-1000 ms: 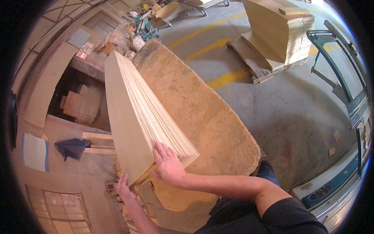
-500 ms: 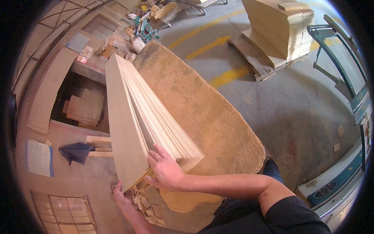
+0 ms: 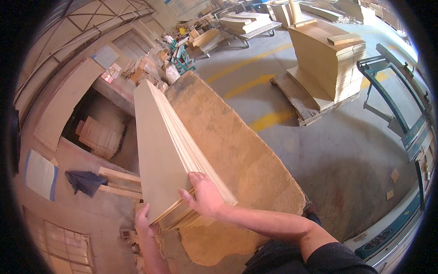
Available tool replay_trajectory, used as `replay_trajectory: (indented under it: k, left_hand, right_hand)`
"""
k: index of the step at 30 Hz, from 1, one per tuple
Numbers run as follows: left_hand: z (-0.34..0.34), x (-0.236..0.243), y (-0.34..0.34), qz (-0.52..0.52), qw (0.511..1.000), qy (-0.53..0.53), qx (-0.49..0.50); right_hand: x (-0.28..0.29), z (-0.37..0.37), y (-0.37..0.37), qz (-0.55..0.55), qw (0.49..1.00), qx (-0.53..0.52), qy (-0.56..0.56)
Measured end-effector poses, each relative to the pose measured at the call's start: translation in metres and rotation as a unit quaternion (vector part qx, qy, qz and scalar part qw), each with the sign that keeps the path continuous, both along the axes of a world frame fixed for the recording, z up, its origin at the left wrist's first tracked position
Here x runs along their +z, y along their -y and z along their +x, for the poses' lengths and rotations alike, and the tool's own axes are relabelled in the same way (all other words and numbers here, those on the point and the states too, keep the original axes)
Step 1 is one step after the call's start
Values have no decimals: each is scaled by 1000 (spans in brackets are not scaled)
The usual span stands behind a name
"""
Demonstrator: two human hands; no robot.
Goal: The person picks up large wood panels from a stack, positions them on a panel saw, and cuts them into smaller pieces. The person then stacks the cut pieces on a nearby pallet. The task is performed repeatedly with multiple panels.
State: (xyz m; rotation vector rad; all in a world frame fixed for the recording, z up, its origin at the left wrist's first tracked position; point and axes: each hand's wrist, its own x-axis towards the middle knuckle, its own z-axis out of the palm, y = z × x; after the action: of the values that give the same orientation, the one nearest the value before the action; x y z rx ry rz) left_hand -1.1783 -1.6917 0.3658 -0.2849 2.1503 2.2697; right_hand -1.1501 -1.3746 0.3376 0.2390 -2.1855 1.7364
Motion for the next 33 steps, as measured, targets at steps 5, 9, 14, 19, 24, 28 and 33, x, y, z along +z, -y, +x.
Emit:
replay_trajectory:
  k: [5, 9, 14, 19, 24, 28, 33]
  left_hand:
    - [4, -19, -11, -39, 996, -58, 50]
    - [0, -30, -3, -18, 997, -75, 29]
    - [4, -22, -6, -27, 991, -89, 91]
    - [-17, -54, 84, -17, 997, 18, 75]
    - [-30, -67, 70, -65, 995, 59, 42]
    - [-22, -55, 53, -61, 996, 58, 35]
    - [-3, -32, 40, -51, 991, 101, 70]
  right_hand:
    - [-16, 6, 2, 40, 999, -13, 33]
    - [-27, 3, 10, 36, 999, -21, 7]
    - [-30, 1, 17, 53, 997, -20, -52]
    - [-26, 9, 47, 50, 998, -5, -23]
    - [-37, 6, 41, 76, 997, -4, -3]
    - [-43, 5, 39, 109, 994, -15, -6]
    - [-34, 12, 38, 146, 988, -8, 48]
